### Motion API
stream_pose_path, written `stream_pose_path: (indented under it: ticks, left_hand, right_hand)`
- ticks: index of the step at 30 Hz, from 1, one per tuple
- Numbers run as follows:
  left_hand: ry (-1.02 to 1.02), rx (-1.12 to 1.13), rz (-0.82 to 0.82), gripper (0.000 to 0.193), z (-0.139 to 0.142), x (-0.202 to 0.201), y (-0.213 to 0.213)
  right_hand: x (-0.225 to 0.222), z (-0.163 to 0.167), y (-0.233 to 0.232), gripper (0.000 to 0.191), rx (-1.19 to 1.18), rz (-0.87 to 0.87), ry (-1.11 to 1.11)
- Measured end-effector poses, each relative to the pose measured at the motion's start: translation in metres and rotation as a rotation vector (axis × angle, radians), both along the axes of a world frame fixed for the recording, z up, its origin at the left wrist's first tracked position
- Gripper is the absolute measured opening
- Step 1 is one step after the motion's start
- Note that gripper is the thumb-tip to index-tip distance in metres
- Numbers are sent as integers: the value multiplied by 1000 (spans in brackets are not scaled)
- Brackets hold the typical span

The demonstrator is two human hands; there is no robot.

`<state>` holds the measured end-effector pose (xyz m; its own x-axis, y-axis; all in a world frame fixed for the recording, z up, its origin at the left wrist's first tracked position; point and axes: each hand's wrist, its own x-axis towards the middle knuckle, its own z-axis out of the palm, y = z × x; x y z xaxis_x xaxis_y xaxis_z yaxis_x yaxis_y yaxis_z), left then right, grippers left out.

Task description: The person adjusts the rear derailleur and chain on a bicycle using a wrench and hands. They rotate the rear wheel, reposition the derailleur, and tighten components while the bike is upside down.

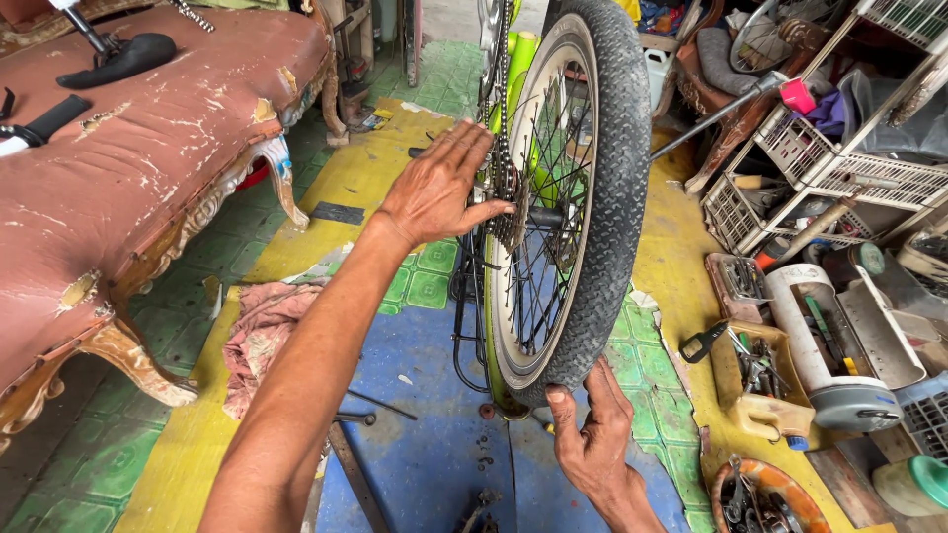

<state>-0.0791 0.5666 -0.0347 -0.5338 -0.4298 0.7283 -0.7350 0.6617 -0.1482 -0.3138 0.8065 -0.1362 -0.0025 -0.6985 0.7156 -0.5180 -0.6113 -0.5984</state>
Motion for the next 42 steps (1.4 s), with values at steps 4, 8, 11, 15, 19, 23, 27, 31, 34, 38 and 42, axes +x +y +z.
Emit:
stream_pose_path:
  ticks: [4, 8, 11, 15, 19, 23, 27, 31, 34, 38, 42]
  left_hand:
    - [116, 184, -114, 108, -1, 2, -4]
    - [245, 238, -94, 101, 7, -7, -8]
    - [481, 402, -104, 91, 18, -21, -12]
    - [599, 373, -199, 83, 29, -25, -2]
    - [617, 503, -98, 79, 45, -25, 9]
    - [603, 546, -84, 78, 52, -23, 12]
    - [619, 539, -97, 80, 48, -25, 8]
    - [654, 452, -135, 81, 41, -30, 2]
    - [685, 415, -169, 81, 38, -31, 1]
    - [696, 415, -161, 81, 38, -31, 0]
    - [701, 456, -128, 80, 37, -32, -2]
  right_hand:
    - [1, -2, -1, 40, 10, -1, -31]
    - [2, -3, -1, 41, -15, 13, -29]
    - [3, -3, -2, 41, -28, 5, -41]
    - [5, -3, -1, 40, -73, 5, -15]
    - [6, 4, 1, 40, -54, 26, -28]
    - [-1, 24, -4, 44, -53, 18, 91]
    - [0, 42, -17, 54, -7, -9, -14]
    - [10, 37, -21, 49, -82, -52, -29]
    - [15, 20, -15, 51, -105, -45, -56]
    - [23, -7, -5, 42, -109, 17, 21]
    - [15, -2, 0, 50, -96, 64, 81]
